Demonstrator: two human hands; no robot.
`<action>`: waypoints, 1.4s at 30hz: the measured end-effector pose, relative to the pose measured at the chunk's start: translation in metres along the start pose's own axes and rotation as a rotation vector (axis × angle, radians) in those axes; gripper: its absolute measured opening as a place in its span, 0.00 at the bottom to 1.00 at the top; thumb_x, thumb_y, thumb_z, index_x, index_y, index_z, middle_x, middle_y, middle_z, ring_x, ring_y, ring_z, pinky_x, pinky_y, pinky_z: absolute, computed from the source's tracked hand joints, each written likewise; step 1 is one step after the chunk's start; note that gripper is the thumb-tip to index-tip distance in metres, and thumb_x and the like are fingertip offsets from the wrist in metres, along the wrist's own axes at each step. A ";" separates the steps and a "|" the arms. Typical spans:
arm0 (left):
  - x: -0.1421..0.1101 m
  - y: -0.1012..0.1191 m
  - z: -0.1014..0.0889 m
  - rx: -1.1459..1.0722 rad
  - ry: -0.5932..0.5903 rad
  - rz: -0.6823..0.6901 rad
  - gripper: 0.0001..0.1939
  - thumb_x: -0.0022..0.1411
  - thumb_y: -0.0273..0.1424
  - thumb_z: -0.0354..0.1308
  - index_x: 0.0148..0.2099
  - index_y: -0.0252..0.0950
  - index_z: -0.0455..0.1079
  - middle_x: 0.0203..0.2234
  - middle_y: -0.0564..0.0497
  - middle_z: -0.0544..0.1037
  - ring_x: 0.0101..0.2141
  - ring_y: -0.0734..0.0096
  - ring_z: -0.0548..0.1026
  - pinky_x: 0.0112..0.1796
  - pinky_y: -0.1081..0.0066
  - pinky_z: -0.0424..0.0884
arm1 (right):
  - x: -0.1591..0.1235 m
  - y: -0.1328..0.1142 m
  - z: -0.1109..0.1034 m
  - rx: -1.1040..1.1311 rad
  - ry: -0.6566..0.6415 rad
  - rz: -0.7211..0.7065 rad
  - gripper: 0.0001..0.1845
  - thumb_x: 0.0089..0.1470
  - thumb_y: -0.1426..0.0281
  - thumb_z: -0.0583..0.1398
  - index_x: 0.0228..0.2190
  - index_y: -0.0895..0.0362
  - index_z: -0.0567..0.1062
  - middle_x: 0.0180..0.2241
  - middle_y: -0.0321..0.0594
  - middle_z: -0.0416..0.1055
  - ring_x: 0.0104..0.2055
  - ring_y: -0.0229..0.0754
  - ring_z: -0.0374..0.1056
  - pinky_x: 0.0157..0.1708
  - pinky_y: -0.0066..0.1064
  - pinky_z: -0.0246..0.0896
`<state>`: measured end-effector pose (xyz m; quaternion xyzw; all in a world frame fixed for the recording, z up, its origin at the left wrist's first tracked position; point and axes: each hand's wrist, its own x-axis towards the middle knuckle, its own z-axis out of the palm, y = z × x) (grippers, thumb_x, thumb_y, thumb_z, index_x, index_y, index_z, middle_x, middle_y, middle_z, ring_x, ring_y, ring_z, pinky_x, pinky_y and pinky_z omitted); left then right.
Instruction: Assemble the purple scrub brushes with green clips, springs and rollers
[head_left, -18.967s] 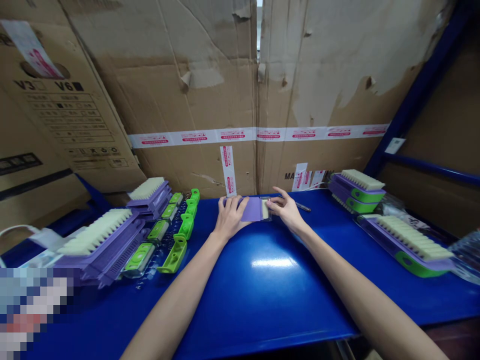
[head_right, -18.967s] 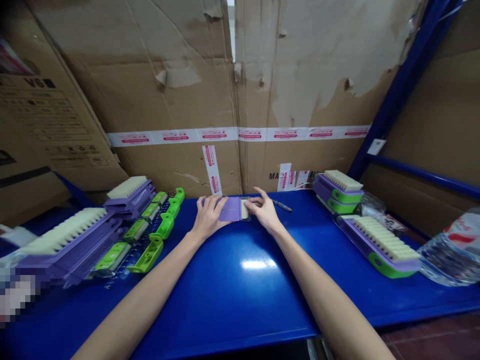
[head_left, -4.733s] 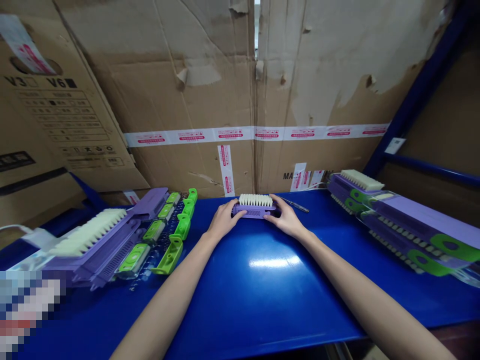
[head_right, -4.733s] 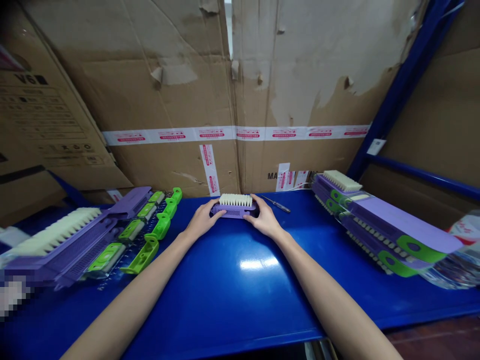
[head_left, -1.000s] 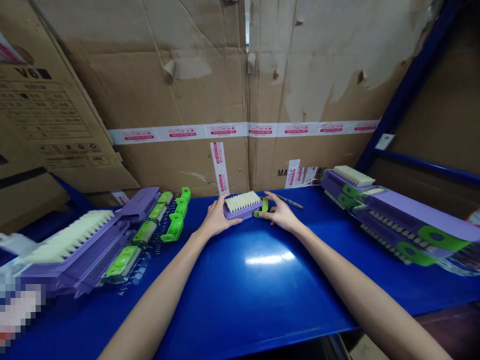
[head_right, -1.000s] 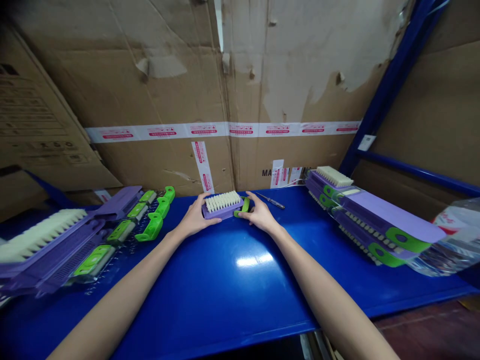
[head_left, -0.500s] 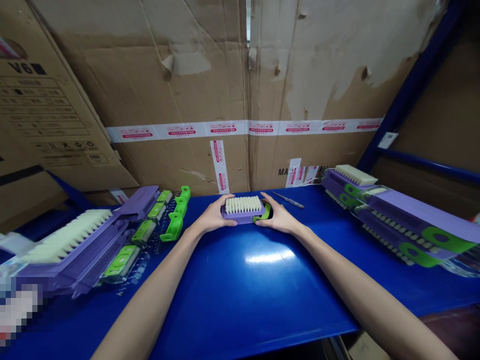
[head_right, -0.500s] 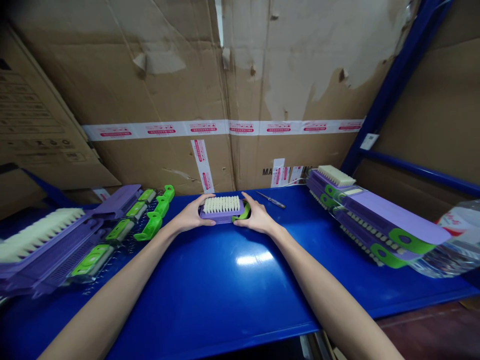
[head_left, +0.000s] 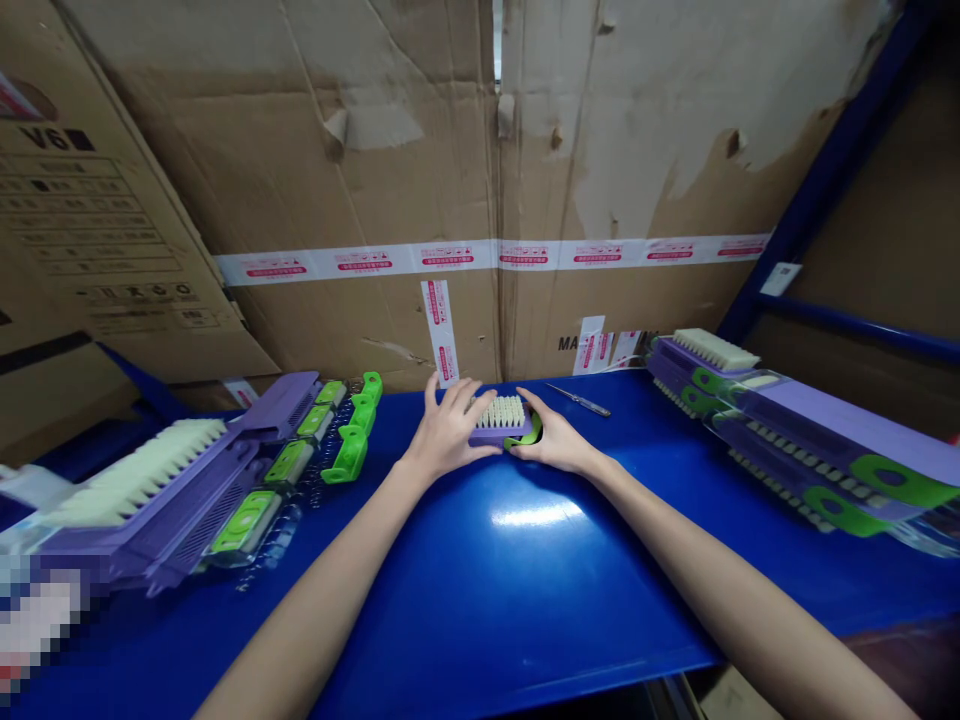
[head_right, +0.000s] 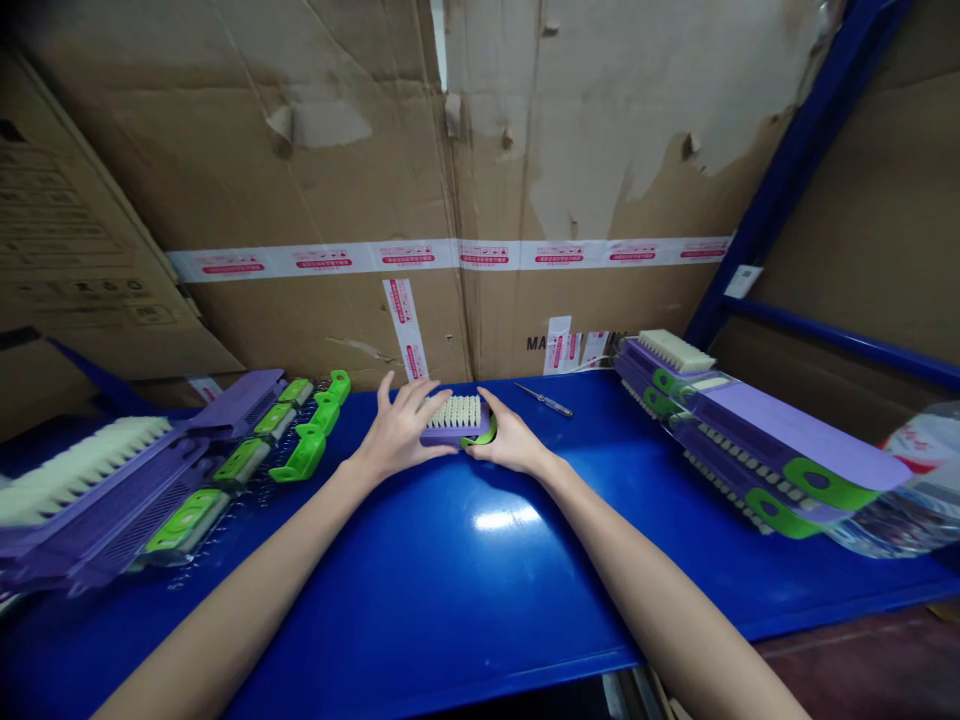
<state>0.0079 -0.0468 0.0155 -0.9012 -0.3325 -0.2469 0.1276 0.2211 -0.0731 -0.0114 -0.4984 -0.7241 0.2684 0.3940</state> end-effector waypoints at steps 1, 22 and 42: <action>0.002 0.005 -0.001 0.029 -0.002 0.037 0.38 0.53 0.48 0.60 0.61 0.37 0.58 0.58 0.37 0.64 0.59 0.48 0.59 0.60 0.43 0.34 | 0.000 0.000 0.000 0.000 -0.005 0.001 0.53 0.36 0.69 0.67 0.62 0.59 0.52 0.58 0.50 0.59 0.59 0.51 0.58 0.58 0.41 0.53; 0.010 0.012 0.009 -0.073 -0.059 -0.045 0.31 0.53 0.50 0.59 0.54 0.38 0.64 0.48 0.41 0.71 0.49 0.52 0.68 0.49 0.55 0.61 | -0.001 0.011 -0.012 -0.118 -0.023 -0.049 0.58 0.34 0.58 0.71 0.63 0.54 0.52 0.62 0.51 0.53 0.64 0.53 0.50 0.62 0.46 0.44; 0.024 0.014 0.001 -0.004 -0.232 -0.178 0.34 0.46 0.53 0.62 0.49 0.36 0.64 0.42 0.42 0.75 0.44 0.49 0.72 0.42 0.58 0.65 | -0.001 0.015 -0.011 -0.216 -0.011 -0.031 0.58 0.33 0.54 0.70 0.62 0.51 0.52 0.57 0.51 0.62 0.58 0.57 0.58 0.56 0.51 0.51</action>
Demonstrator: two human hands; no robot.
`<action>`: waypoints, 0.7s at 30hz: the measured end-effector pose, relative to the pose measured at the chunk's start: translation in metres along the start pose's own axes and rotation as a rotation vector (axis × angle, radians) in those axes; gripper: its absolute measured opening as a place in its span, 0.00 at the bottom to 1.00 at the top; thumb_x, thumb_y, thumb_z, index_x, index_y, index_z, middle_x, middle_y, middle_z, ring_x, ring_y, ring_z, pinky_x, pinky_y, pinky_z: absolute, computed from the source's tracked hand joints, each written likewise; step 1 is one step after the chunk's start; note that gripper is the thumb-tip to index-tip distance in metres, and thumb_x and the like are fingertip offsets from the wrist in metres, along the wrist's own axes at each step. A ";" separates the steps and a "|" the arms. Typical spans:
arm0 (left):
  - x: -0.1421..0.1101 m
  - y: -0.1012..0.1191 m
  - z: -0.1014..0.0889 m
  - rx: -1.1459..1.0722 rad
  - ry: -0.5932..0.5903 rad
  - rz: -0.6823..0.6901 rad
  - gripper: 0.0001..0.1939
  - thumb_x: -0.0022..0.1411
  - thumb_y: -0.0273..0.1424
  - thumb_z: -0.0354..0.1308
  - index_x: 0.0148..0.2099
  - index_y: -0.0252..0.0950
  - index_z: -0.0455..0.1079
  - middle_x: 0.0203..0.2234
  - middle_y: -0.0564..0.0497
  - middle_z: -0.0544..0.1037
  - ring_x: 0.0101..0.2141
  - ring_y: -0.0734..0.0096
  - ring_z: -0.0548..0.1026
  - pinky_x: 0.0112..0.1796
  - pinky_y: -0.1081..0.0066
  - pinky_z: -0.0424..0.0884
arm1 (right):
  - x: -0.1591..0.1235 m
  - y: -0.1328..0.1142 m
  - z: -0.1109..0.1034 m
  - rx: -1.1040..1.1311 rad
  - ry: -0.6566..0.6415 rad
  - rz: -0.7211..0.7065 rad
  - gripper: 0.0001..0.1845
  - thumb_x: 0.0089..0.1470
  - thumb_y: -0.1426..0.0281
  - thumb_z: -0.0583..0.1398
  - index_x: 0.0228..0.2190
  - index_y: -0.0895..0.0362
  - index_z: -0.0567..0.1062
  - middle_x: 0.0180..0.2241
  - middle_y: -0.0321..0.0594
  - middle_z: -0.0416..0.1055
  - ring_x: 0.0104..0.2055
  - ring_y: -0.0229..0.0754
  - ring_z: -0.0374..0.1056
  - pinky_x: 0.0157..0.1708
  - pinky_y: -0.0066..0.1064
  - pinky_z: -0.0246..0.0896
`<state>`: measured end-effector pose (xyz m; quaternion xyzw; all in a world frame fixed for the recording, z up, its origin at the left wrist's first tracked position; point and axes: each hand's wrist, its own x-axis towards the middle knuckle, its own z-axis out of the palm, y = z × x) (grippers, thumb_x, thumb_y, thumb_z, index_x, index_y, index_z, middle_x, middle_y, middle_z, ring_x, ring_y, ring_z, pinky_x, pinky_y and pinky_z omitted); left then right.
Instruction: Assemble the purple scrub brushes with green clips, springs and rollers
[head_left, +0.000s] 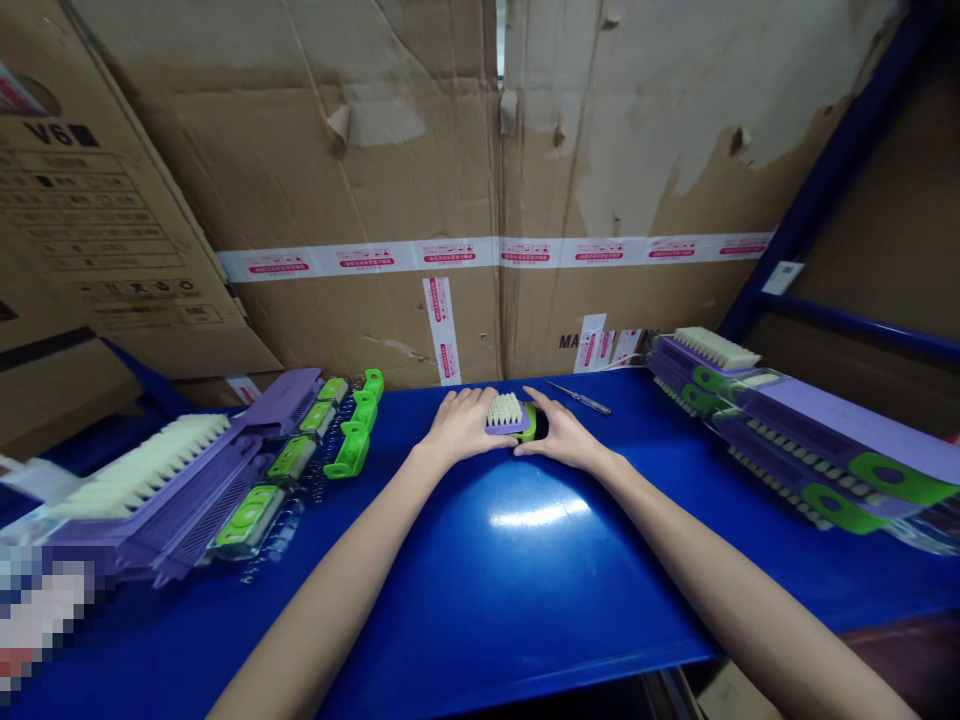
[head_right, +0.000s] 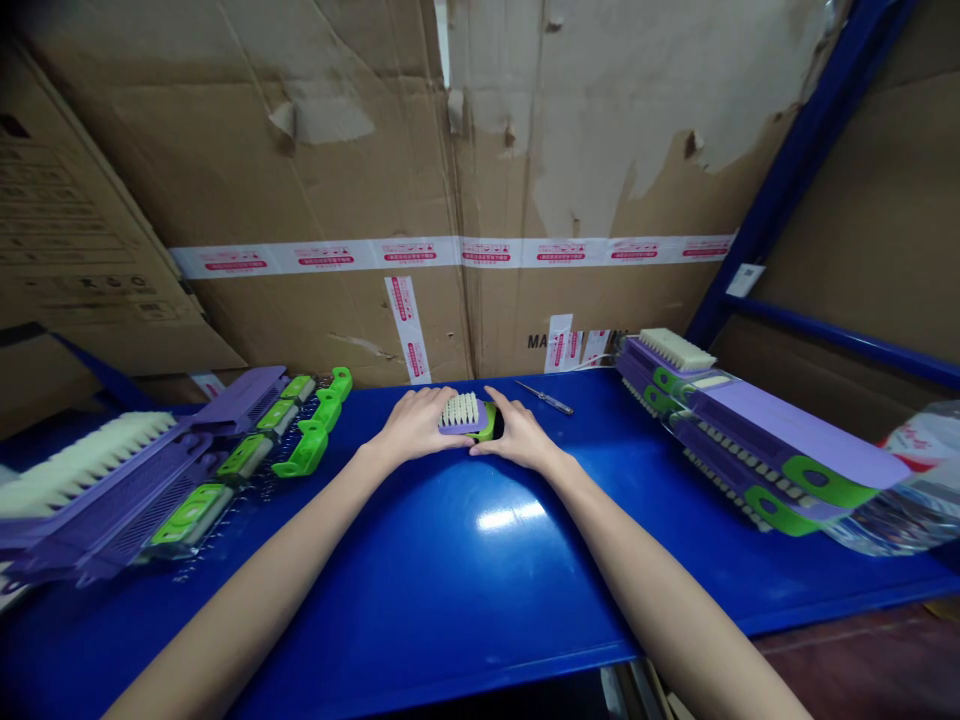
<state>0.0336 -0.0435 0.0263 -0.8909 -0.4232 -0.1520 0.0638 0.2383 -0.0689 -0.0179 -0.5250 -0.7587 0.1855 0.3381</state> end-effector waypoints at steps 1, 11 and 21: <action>0.000 0.000 0.000 -0.003 -0.005 0.001 0.34 0.46 0.53 0.62 0.48 0.36 0.64 0.42 0.42 0.75 0.44 0.49 0.72 0.42 0.58 0.65 | 0.000 0.000 0.000 0.012 -0.002 -0.002 0.58 0.33 0.55 0.70 0.62 0.51 0.53 0.57 0.50 0.62 0.58 0.57 0.58 0.56 0.51 0.51; -0.001 -0.004 0.001 -0.034 -0.001 0.013 0.34 0.46 0.52 0.63 0.50 0.37 0.64 0.42 0.43 0.75 0.43 0.50 0.72 0.42 0.57 0.66 | -0.001 -0.002 -0.003 -0.040 -0.040 0.034 0.57 0.36 0.55 0.69 0.63 0.56 0.52 0.58 0.53 0.59 0.59 0.56 0.57 0.57 0.48 0.51; 0.001 -0.009 0.004 -0.060 0.004 -0.007 0.37 0.42 0.56 0.63 0.49 0.37 0.66 0.44 0.44 0.75 0.43 0.52 0.73 0.43 0.59 0.67 | -0.001 -0.001 -0.003 0.000 -0.043 0.044 0.57 0.35 0.55 0.69 0.63 0.53 0.52 0.60 0.51 0.57 0.61 0.56 0.54 0.58 0.50 0.49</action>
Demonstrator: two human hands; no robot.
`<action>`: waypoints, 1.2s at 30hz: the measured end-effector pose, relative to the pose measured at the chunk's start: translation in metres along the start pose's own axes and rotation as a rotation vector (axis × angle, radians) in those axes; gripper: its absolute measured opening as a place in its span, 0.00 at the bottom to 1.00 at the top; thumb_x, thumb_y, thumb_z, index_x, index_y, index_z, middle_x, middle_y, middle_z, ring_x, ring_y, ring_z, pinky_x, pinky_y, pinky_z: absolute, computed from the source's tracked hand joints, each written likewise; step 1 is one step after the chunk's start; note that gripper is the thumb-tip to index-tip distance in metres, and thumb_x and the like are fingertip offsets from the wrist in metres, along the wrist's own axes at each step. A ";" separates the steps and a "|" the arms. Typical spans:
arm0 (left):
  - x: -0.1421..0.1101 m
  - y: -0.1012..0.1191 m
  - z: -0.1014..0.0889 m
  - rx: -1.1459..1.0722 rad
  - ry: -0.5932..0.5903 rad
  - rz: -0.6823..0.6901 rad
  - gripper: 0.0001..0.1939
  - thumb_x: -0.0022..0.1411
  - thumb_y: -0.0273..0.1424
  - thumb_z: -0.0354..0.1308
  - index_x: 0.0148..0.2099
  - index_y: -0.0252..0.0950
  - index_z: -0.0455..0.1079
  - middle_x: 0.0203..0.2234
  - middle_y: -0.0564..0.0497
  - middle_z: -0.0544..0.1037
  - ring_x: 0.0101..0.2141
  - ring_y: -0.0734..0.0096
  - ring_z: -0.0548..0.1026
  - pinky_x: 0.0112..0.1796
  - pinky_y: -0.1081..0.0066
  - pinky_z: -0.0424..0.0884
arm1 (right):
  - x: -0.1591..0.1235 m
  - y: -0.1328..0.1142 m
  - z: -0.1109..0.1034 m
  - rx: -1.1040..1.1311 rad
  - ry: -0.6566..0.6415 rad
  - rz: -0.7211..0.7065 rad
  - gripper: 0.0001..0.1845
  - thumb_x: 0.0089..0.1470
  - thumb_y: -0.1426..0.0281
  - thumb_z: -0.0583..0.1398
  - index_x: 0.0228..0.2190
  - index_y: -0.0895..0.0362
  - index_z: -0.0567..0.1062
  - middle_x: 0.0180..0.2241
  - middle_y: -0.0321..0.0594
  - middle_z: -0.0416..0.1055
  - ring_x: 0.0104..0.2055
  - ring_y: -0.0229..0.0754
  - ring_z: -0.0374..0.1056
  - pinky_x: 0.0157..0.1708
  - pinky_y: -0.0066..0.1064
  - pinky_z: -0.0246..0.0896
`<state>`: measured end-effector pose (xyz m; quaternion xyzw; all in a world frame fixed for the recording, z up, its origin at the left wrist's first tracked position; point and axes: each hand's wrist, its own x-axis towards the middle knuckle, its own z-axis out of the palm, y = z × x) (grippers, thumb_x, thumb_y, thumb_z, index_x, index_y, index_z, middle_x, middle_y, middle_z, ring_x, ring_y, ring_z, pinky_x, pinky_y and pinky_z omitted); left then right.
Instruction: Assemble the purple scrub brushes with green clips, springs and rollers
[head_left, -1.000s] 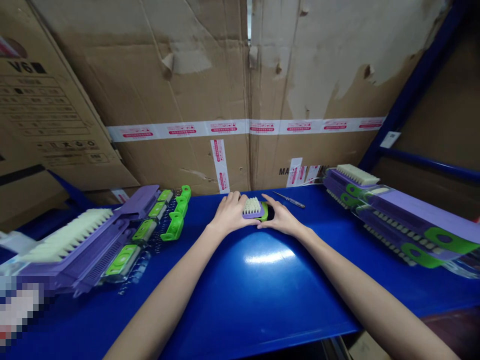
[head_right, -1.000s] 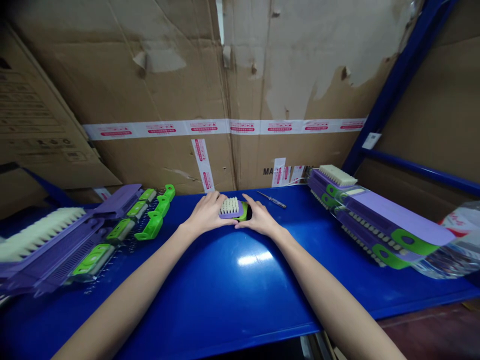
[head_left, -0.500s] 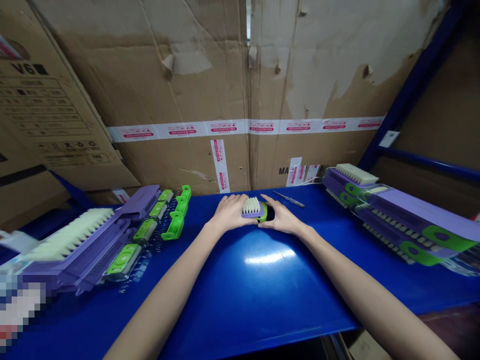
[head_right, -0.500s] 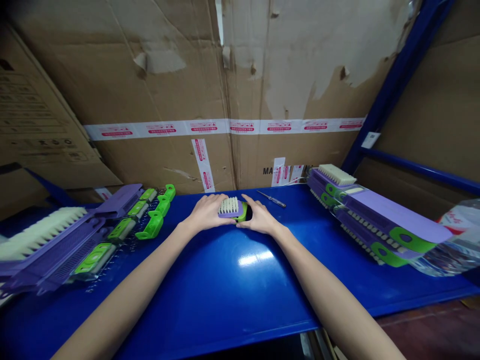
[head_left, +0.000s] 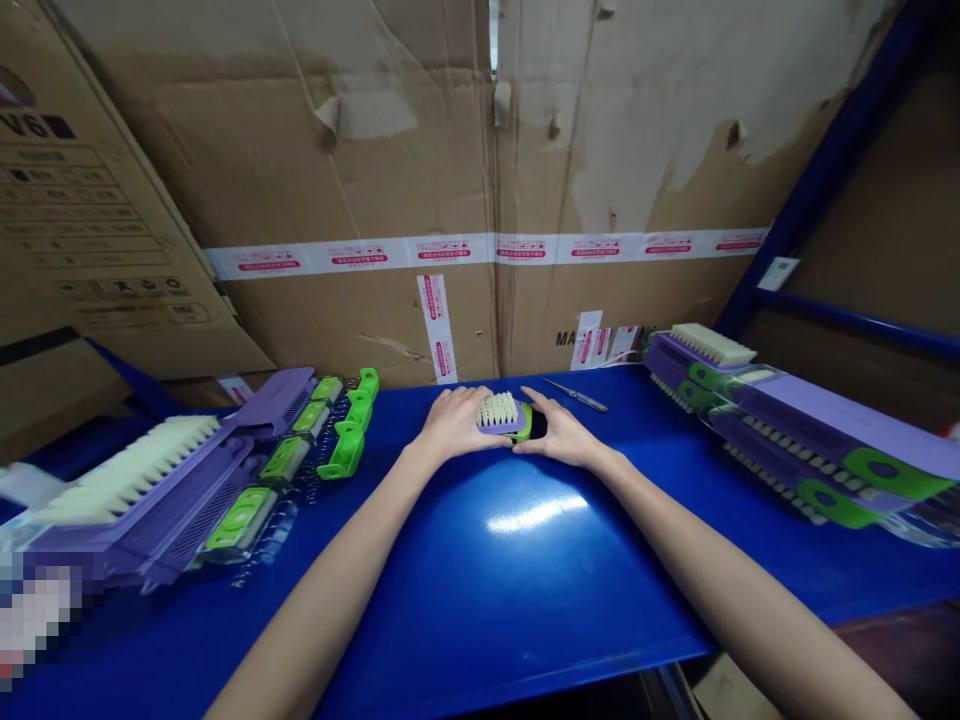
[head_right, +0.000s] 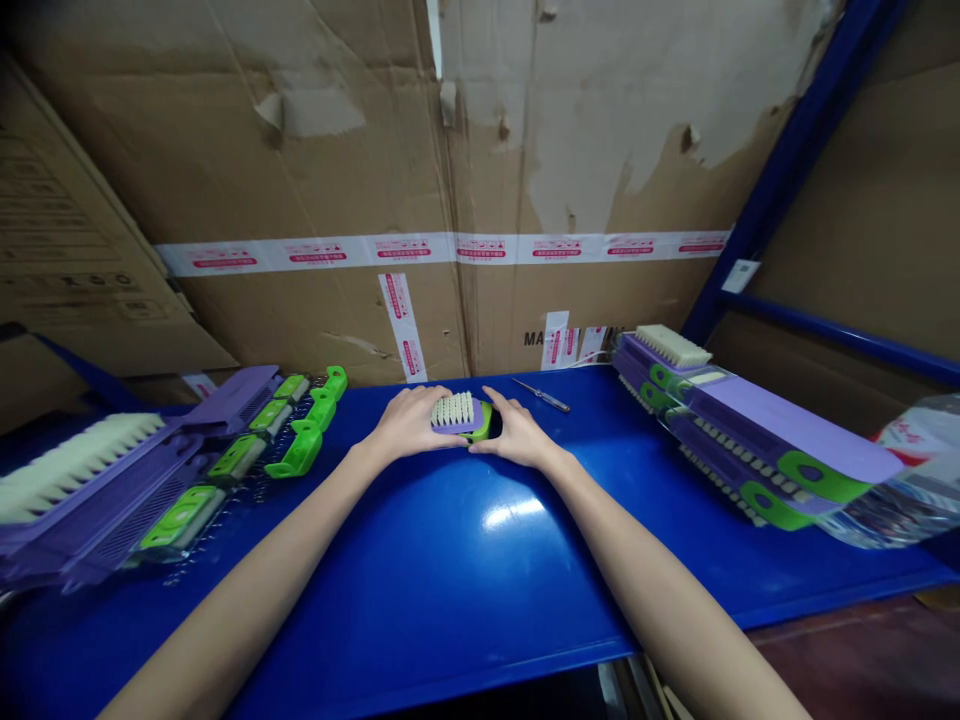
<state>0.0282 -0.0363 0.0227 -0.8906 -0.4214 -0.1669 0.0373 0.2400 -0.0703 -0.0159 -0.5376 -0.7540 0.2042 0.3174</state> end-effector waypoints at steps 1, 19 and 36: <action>0.000 0.000 0.000 -0.005 0.001 -0.009 0.37 0.42 0.56 0.63 0.49 0.37 0.66 0.43 0.45 0.76 0.43 0.52 0.73 0.43 0.59 0.68 | 0.000 0.000 0.000 0.003 0.000 0.004 0.57 0.35 0.55 0.69 0.63 0.54 0.51 0.60 0.51 0.57 0.61 0.56 0.54 0.58 0.50 0.49; 0.001 0.000 0.001 -0.066 0.072 -0.035 0.35 0.38 0.55 0.65 0.44 0.39 0.68 0.39 0.47 0.77 0.40 0.54 0.75 0.41 0.60 0.69 | -0.001 -0.002 0.001 0.049 0.027 0.035 0.57 0.34 0.59 0.70 0.62 0.55 0.53 0.56 0.53 0.63 0.58 0.57 0.59 0.56 0.50 0.52; -0.002 0.004 0.000 -0.097 0.195 0.096 0.29 0.37 0.47 0.67 0.40 0.37 0.67 0.34 0.47 0.76 0.36 0.57 0.74 0.38 0.60 0.68 | -0.001 -0.003 0.006 0.156 0.063 -0.117 0.56 0.35 0.68 0.70 0.63 0.54 0.51 0.59 0.47 0.60 0.61 0.52 0.57 0.60 0.45 0.50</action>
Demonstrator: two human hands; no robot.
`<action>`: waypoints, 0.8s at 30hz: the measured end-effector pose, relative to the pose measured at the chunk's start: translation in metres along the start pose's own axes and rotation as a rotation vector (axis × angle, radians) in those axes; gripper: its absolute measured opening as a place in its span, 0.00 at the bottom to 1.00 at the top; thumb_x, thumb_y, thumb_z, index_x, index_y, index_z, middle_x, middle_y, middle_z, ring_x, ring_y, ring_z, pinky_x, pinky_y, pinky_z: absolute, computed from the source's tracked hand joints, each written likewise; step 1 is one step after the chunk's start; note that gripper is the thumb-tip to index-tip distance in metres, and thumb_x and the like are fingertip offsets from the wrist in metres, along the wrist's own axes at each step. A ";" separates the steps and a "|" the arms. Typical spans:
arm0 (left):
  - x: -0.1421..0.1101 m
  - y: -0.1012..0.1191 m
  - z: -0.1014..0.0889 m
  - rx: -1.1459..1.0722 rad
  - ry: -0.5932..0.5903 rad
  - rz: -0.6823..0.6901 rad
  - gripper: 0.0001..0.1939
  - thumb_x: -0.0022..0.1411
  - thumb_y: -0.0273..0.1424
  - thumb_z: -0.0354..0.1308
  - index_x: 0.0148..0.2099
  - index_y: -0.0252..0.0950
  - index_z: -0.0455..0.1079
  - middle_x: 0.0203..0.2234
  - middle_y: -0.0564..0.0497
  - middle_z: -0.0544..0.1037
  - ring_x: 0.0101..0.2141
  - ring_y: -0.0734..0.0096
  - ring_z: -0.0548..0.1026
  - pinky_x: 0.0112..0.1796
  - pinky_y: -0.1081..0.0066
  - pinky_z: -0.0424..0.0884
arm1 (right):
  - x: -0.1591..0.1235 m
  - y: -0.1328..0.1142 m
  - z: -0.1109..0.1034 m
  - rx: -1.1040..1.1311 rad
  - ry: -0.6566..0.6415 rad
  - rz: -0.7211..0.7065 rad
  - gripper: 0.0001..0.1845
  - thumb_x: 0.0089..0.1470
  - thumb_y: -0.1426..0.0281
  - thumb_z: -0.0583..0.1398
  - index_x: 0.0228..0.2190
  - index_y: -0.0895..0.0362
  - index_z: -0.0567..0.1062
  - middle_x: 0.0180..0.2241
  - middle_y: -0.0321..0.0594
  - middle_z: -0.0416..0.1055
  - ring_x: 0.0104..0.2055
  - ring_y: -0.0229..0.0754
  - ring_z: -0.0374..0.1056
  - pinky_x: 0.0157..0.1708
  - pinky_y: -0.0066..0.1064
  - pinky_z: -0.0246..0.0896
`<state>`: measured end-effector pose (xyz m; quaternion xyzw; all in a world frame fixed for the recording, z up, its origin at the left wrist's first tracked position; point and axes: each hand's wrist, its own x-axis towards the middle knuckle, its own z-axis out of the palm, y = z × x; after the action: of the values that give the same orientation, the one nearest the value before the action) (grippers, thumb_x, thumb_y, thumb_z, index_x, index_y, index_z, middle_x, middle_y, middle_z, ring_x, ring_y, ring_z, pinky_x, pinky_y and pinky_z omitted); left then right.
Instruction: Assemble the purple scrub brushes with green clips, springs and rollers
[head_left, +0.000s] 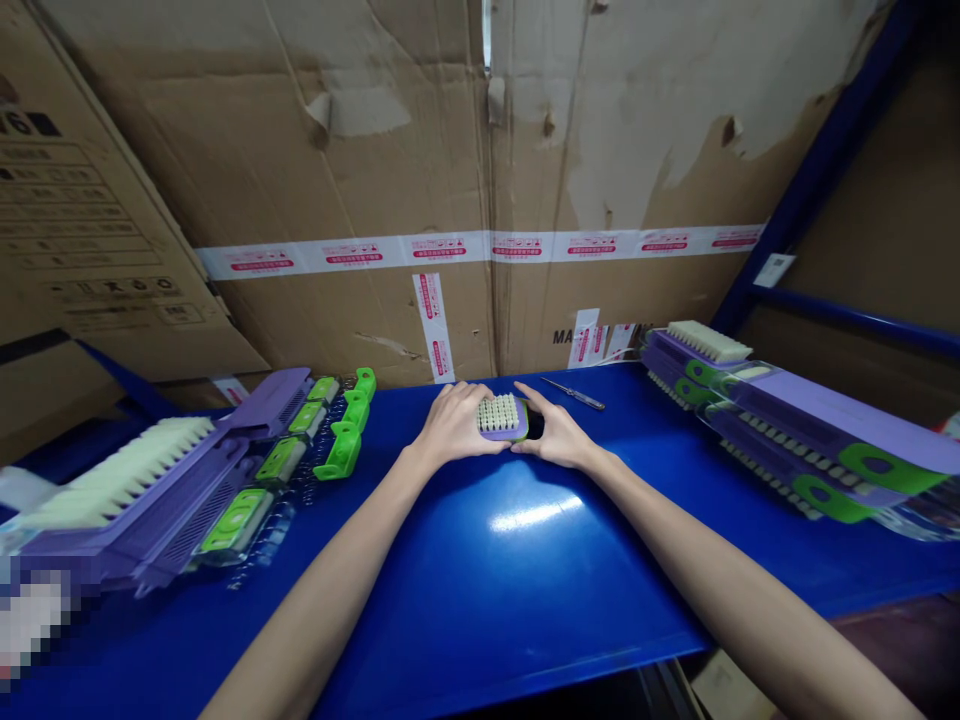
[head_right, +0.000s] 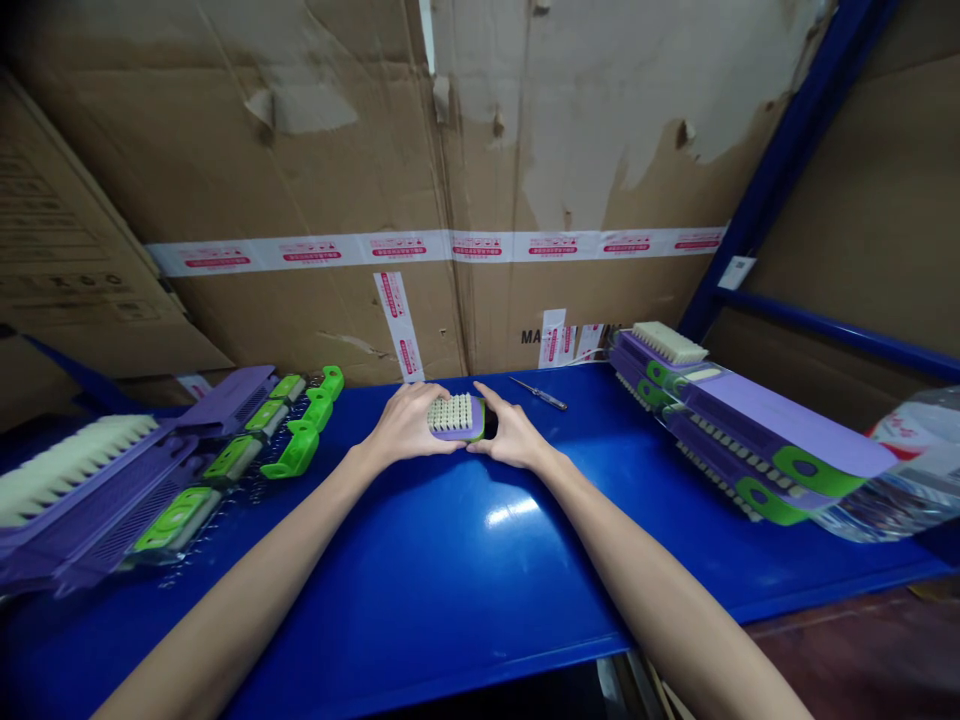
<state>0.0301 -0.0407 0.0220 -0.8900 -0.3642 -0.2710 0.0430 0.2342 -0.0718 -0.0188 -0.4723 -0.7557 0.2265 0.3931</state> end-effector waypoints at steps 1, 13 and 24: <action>0.000 0.000 0.001 -0.002 0.004 0.015 0.29 0.37 0.46 0.67 0.40 0.37 0.67 0.34 0.47 0.76 0.37 0.57 0.74 0.39 0.60 0.68 | 0.000 0.001 0.000 0.016 -0.006 -0.002 0.56 0.35 0.68 0.70 0.63 0.55 0.51 0.59 0.47 0.60 0.61 0.51 0.57 0.60 0.44 0.50; -0.001 -0.008 0.004 -0.022 -0.100 -0.064 0.34 0.40 0.53 0.65 0.47 0.38 0.68 0.38 0.46 0.77 0.39 0.55 0.75 0.41 0.59 0.68 | -0.001 -0.005 -0.001 -0.063 -0.026 0.122 0.57 0.37 0.66 0.70 0.63 0.53 0.49 0.56 0.49 0.65 0.62 0.54 0.54 0.60 0.53 0.43; -0.015 0.005 0.012 0.190 0.097 0.206 0.22 0.57 0.38 0.56 0.52 0.35 0.64 0.50 0.39 0.70 0.50 0.53 0.67 0.49 0.56 0.60 | 0.003 -0.001 -0.006 0.304 -0.072 0.085 0.53 0.36 0.67 0.70 0.61 0.57 0.53 0.59 0.49 0.60 0.59 0.49 0.59 0.60 0.42 0.52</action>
<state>0.0300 -0.0501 0.0050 -0.9005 -0.2924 -0.2721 0.1720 0.2382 -0.0693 -0.0134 -0.4303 -0.7057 0.3714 0.4230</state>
